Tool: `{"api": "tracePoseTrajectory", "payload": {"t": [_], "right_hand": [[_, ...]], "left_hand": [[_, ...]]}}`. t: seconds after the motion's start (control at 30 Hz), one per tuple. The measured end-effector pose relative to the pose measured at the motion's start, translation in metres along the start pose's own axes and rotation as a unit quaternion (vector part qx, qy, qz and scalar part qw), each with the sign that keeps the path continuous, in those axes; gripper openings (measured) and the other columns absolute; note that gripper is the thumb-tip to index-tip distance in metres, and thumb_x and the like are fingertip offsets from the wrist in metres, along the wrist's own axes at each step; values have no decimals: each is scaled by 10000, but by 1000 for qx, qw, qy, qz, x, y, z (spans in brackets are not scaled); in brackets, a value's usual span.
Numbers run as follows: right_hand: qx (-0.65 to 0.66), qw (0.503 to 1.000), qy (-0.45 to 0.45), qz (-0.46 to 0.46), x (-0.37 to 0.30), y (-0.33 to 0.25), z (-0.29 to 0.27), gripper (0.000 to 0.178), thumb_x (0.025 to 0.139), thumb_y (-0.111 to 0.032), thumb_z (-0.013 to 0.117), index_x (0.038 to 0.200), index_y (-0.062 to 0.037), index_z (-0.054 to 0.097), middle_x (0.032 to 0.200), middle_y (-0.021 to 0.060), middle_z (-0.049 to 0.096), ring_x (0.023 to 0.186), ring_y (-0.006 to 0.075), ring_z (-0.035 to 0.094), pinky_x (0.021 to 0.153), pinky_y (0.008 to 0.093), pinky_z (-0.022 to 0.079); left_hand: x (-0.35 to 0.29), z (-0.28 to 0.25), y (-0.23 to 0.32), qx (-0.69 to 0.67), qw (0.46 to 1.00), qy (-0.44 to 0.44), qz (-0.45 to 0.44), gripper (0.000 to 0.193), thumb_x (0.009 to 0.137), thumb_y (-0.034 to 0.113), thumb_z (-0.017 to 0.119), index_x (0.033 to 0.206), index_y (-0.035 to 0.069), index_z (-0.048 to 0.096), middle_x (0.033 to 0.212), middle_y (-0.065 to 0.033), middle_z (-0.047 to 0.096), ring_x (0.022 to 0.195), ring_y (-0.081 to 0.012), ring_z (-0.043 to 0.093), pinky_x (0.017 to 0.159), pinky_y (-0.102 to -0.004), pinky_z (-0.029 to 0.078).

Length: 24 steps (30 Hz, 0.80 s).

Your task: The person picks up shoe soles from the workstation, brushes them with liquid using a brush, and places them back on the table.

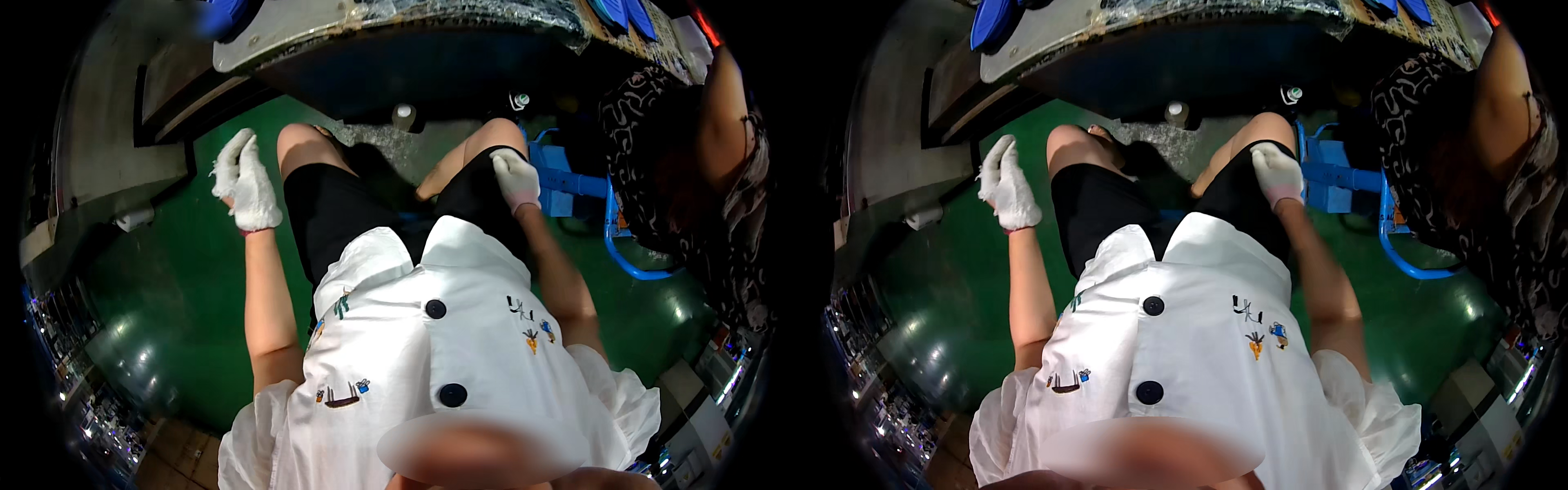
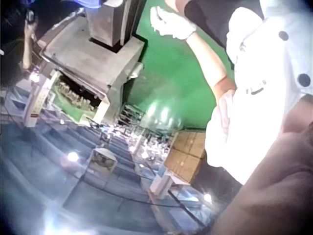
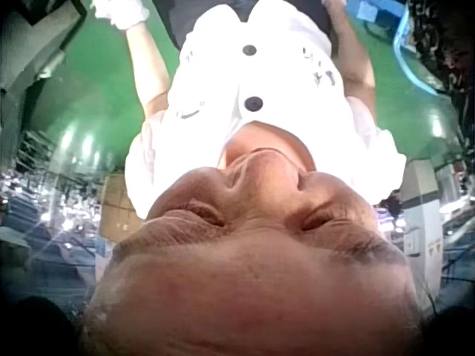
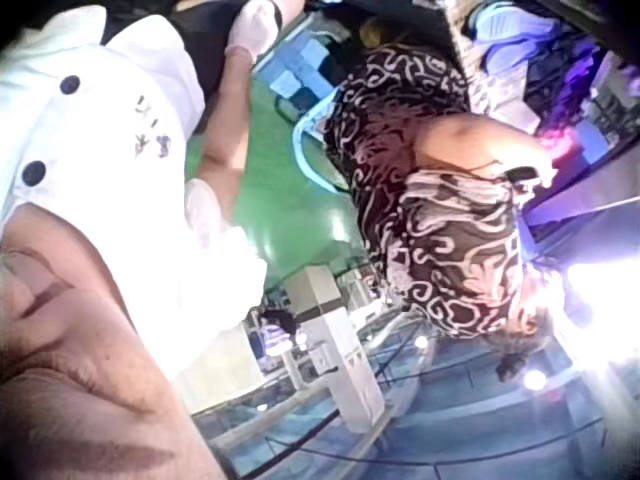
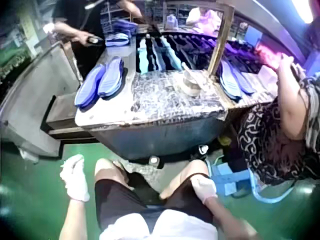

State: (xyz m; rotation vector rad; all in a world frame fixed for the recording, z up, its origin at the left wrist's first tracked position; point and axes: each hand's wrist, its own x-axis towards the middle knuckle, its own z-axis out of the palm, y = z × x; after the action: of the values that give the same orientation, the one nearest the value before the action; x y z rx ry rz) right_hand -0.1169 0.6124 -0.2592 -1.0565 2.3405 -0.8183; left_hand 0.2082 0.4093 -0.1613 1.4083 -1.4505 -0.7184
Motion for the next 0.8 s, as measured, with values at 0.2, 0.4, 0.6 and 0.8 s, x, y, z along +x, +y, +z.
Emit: {"api": "tracePoseTrajectory", "payload": {"t": [0.2,0.4,0.6,0.8], "right_hand": [[-29,999,15,-41,-17,11,-8,200,840,-275,534,922,-142,659,852,147,646,829,343,616,735,396,489],[-119,992,-21,-40,-37,-35,-25,194,856,-303,530,918,-157,639,861,142,644,850,342,609,739,425,481],[157,916,-320,-186,-47,-67,-14,362,940,-284,358,1015,-24,598,923,136,656,852,275,635,817,331,479],[88,940,-327,-50,-53,-120,-19,340,896,-333,457,955,-54,642,899,149,664,821,334,634,766,364,495]], "left_hand": [[-16,11,-16,-7,995,-28,93,116,812,46,635,919,14,668,924,-107,656,873,-200,615,811,-311,482],[27,37,24,21,963,-19,268,162,774,30,658,936,14,655,946,-132,646,889,-260,621,816,-336,487],[85,86,65,59,946,-87,308,228,788,128,638,988,21,634,1035,-151,612,998,-301,570,883,-366,449],[124,95,88,275,891,-110,344,294,847,195,551,1119,88,584,1182,-121,556,1084,-315,532,925,-383,424]]}}
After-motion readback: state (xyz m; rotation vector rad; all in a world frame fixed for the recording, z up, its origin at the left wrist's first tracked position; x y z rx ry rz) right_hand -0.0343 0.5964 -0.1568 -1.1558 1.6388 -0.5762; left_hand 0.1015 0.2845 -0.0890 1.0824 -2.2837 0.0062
